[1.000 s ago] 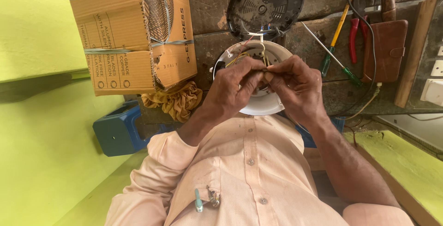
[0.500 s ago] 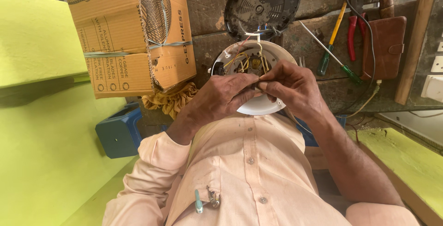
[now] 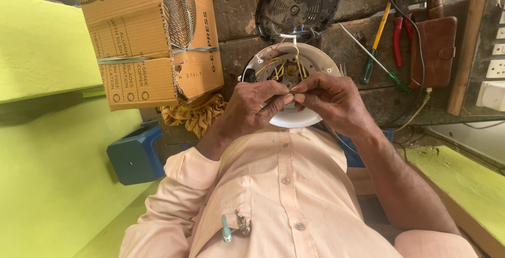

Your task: The person cuts a strip of material with scissors, strips the ends of wires inside an electrical housing, and uses a screwdriver to secure wire connections.

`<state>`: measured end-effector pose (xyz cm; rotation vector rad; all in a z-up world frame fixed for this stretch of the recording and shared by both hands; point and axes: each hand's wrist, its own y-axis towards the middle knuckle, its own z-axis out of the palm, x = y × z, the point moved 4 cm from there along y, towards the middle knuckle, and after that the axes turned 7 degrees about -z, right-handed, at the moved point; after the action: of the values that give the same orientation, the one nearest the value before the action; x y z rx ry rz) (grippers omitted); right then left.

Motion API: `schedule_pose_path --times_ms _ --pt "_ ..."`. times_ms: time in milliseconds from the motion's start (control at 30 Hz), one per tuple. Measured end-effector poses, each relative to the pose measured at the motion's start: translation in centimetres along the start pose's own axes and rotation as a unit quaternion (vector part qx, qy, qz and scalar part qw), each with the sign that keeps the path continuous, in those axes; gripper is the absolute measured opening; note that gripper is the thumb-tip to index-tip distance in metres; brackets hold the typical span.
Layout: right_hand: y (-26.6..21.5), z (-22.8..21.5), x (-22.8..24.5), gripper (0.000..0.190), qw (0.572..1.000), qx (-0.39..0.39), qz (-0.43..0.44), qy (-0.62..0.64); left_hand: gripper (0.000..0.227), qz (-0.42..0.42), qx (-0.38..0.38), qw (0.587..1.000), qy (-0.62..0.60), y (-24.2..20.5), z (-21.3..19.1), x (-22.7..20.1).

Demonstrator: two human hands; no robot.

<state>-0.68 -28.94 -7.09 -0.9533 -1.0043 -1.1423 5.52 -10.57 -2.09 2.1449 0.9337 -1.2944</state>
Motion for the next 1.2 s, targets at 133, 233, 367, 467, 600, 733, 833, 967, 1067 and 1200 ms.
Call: schedule_pose_path --times_ms 133,233,367,467,600,733,833,967,1067,1200 --pt "-0.3 0.0 -0.3 0.017 0.999 -0.018 0.019 -0.022 0.010 -0.014 0.012 1.000 -0.021 -0.2 0.3 0.4" --pt "-0.4 0.2 1.0 0.017 0.989 -0.018 -0.008 -0.145 0.014 -0.028 0.028 0.999 -0.011 -0.4 0.7 1.1" --pt "-0.5 0.7 2.8 0.021 0.957 0.001 -0.041 -0.288 0.016 -0.018 0.061 0.998 0.019 -0.8 1.8 1.8" --pt "-0.7 1.1 2.6 0.021 0.938 0.000 -0.016 -0.345 0.017 -0.036 0.067 0.996 0.040 -1.3 2.2 1.7" --pt "-1.2 1.8 2.0 0.017 0.912 0.018 -0.039 -0.409 0.017 -0.068 0.086 0.991 0.078 -2.3 2.1 1.7" --pt "-1.7 2.8 1.1 0.014 0.885 0.042 -0.077 -0.457 0.015 -0.049 0.092 0.985 0.136 -2.7 3.3 2.7" --pt "-1.9 3.2 0.5 0.012 0.864 0.045 -0.089 -0.494 0.013 -0.062 0.098 0.981 0.155 -3.1 4.1 3.5" --pt "-2.1 3.4 -0.1 0.012 0.843 0.037 -0.090 -0.529 0.012 -0.070 0.082 0.985 0.138 -3.3 4.2 3.9" --pt "-2.3 3.5 -0.2 0.013 0.839 0.037 -0.092 -0.534 0.015 -0.070 0.072 0.987 0.128 -3.5 4.1 3.9" --pt "-2.5 3.5 -0.6 0.013 0.836 0.033 -0.095 -0.539 0.016 -0.064 0.064 0.991 0.100 -3.7 4.1 4.1"
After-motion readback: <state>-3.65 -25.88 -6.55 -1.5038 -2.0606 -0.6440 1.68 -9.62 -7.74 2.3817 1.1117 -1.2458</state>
